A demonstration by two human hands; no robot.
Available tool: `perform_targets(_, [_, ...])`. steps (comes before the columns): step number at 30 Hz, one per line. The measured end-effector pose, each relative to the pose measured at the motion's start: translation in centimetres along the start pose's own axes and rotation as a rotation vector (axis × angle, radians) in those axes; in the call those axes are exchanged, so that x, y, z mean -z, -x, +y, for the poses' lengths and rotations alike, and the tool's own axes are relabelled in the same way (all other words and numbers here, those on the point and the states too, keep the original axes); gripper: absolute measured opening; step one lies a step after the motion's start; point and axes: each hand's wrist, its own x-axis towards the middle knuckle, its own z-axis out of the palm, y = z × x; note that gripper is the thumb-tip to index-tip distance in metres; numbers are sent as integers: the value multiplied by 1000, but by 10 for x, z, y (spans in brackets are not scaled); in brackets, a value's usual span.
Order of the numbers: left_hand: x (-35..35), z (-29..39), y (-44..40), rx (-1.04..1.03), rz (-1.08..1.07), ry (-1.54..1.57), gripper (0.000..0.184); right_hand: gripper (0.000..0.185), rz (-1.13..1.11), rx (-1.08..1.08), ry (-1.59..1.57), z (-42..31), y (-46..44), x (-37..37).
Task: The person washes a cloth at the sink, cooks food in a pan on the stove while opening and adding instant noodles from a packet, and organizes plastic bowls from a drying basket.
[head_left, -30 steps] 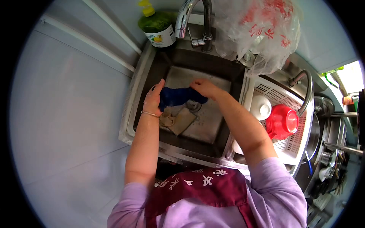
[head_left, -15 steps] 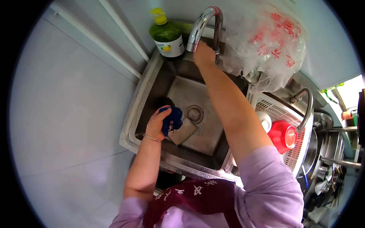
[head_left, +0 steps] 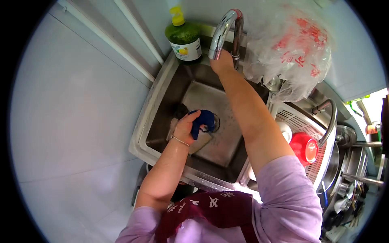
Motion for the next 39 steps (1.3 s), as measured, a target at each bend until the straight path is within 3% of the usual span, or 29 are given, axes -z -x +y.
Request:
perform_targets(6, [-3, 8, -8, 13, -37, -7, 18, 14, 14, -28, -194, -2, 24, 2])
perform_targets(8, [-9, 2, -20, -20, -36, -15, 19, 20, 287, 92, -131, -13, 56, -12])
perform_targets(12, [-4, -3, -51, -112, 4, -87, 22, 37, -482, -109, -508, -31, 97, -67])
perform_targets(13, [-3, -1, -55, -114, 2, -92, 22, 37, -477, -111, -511, -35, 105, -53])
perform_targets(15, [6, 6, -60, -201, 48, 2, 24, 47, -753, -347, -1100, -40, 125, -25])
perform_targets(16, [9, 12, -61, -182, 10, -5, 22, 47, -747, -351, -1103, -33, 133, -28])
perform_targets(18, [-3, 18, -54, -142, 0, 5, 18, 49, -504, 25, -1343, -11, 147, -37])
perform_targets(19, [-14, 24, -43, -105, -6, 18, 14, 49, -504, 23, -1340, 1, 150, -39])
perform_targets(21, [-23, 34, -33, -52, 72, -24, 15, 52, -770, -68, -910, 24, 152, -46])
perform_targets(22, [-19, 35, -39, -48, -37, -54, 15, 56, -817, -133, -922, 39, 153, -67])
perform_targets(23, [-16, 36, -47, -47, -148, -86, 16, 56, -814, -132, -919, 48, 150, -75])
perform_targets(25, [-6, 29, -71, -86, -152, -105, 19, 51, -676, -486, -738, 56, 145, -76])
perform_targets(26, [0, 24, -83, -122, -155, -123, 21, 51, -676, -485, -737, 55, 147, -73])
perform_targets(28, [0, 13, -106, -83, -45, -160, 25, 46, -510, -843, -1267, 37, 146, -35])
perform_targets(30, [-26, 9, -93, -48, 141, -319, 39, 46, -483, -782, -1326, 25, 145, -22])
perform_targets(31, [-26, 6, -102, -46, 137, -318, 39, 47, -458, -720, -1382, 16, 145, -12])
perform_targets(33, [-28, -1, -121, 219, 218, -329, 55, 52, -435, -654, -1330, -6, 147, 20])
perform_targets(34, [-41, -2, -102, 229, 172, -252, 61, 56, -410, -586, -1283, -18, 149, 29])
perform_targets(35, [-21, -18, -138, 155, 65, -94, 60, 53, -287, -391, -1215, -17, 161, -14])
perform_targets(36, [-1, -33, -174, 99, -51, 73, 59, 43, -131, -117, -986, -28, 169, -4])
perform_targets(38, [-58, -8, -96, 135, -60, -7, 52, 32, -70, -96, -786, -47, 187, 8])
perform_targets(39, [-53, -14, -93, 138, -62, -11, 52, 30, -37, -87, -697, -53, 191, 12])
